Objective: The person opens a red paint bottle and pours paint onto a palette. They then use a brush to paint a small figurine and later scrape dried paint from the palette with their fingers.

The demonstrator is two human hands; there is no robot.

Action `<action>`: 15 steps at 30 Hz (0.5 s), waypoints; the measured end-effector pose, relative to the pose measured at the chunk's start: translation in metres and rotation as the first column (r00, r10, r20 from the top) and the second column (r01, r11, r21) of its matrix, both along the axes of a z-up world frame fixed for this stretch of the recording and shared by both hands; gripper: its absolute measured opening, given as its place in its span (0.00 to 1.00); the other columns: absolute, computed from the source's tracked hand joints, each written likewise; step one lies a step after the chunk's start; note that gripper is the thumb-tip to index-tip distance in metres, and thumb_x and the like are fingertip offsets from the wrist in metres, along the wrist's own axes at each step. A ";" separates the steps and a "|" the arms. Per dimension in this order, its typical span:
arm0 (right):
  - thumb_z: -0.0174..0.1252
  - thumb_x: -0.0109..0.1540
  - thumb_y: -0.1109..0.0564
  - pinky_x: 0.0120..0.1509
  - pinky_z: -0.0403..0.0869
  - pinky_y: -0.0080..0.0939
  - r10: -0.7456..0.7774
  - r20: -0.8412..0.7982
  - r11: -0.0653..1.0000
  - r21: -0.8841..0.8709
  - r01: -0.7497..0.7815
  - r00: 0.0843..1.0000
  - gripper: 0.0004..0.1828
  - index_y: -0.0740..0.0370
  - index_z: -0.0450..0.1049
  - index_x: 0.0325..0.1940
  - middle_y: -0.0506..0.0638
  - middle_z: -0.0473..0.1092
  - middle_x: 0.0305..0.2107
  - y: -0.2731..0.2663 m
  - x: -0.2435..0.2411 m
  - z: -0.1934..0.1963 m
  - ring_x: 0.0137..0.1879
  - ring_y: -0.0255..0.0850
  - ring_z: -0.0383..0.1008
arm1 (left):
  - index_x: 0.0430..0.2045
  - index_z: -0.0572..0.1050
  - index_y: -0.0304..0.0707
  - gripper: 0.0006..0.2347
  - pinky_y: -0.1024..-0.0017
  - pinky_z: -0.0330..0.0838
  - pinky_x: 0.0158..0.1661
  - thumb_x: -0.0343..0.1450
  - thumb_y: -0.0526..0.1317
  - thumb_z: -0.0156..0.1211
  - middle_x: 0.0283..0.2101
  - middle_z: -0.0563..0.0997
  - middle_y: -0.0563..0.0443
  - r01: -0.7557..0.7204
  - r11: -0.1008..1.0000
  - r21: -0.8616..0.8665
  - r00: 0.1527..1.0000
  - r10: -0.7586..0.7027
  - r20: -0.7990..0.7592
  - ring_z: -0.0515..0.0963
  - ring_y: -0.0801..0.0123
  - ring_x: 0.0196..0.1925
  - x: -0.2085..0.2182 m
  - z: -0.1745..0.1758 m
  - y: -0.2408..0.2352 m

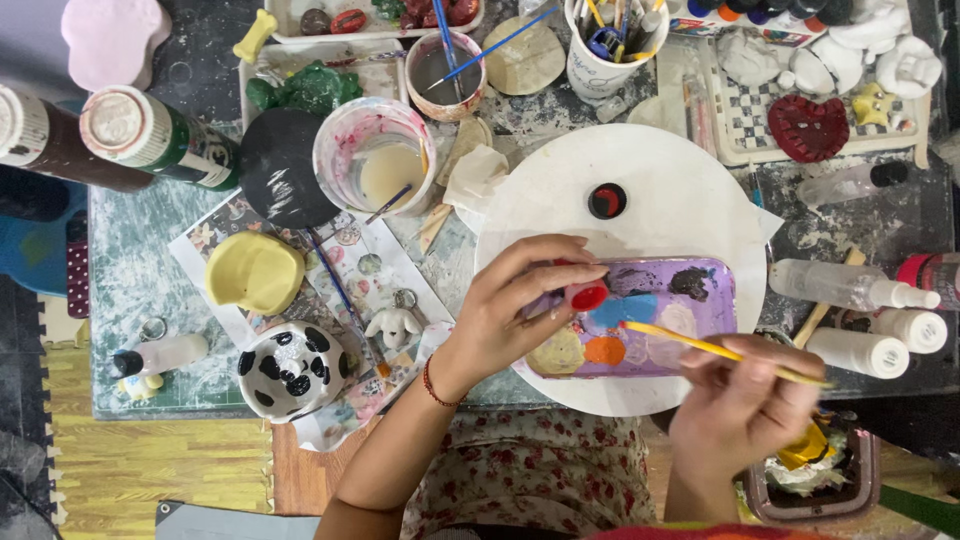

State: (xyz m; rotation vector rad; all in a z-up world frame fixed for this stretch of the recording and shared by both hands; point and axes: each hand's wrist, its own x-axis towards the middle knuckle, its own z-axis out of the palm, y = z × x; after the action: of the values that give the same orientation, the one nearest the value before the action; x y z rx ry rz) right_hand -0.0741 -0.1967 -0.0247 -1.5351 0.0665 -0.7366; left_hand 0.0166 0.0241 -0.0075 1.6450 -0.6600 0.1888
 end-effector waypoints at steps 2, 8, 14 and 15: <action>0.53 0.77 0.53 0.28 0.68 0.30 -0.111 -0.014 0.994 -0.023 0.111 0.994 0.11 0.65 0.65 0.52 0.55 0.73 0.31 -0.011 -0.009 0.000 0.26 0.30 0.71 | 0.54 0.77 0.44 0.22 0.66 0.78 0.64 0.66 0.25 0.69 0.57 0.76 0.51 -0.021 1.000 0.019 1.000 0.021 -0.001 0.78 0.60 0.64 0.001 0.000 -0.001; 0.58 0.78 0.61 0.51 0.80 0.36 -0.099 -0.102 0.981 -0.175 0.080 0.990 0.12 0.67 0.60 0.51 0.60 0.74 0.37 -0.025 -0.054 -0.008 0.42 0.41 0.80 | 0.52 0.78 0.43 0.22 0.61 0.75 0.65 0.64 0.24 0.69 0.54 0.76 0.50 -0.100 0.991 0.091 0.995 0.097 0.034 0.78 0.58 0.62 0.000 0.000 -0.005; 0.60 0.73 0.71 0.57 0.78 0.39 -0.138 -0.203 0.984 -0.140 0.111 0.969 0.13 0.68 0.60 0.47 0.63 0.74 0.37 -0.032 -0.069 -0.019 0.44 0.45 0.80 | 0.53 0.78 0.43 0.21 0.66 0.78 0.61 0.67 0.25 0.69 0.56 0.76 0.50 -0.113 0.988 0.105 0.994 0.113 0.010 0.79 0.59 0.63 0.000 -0.002 -0.007; 0.60 0.73 0.71 0.56 0.78 0.39 -0.145 -0.203 0.984 -0.136 0.118 0.968 0.13 0.68 0.61 0.47 0.63 0.74 0.36 -0.033 -0.069 -0.020 0.43 0.45 0.80 | 0.53 0.78 0.43 0.20 0.66 0.78 0.61 0.67 0.25 0.68 0.56 0.76 0.49 -0.121 0.986 0.112 0.993 0.121 0.009 0.79 0.59 0.63 -0.001 -0.002 -0.007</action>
State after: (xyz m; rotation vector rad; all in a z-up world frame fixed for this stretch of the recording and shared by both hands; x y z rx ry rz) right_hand -0.1428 -0.2300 -0.0445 -1.7369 0.2902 -0.6884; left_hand 0.0155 0.0167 -0.0094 1.7950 -0.5811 0.2454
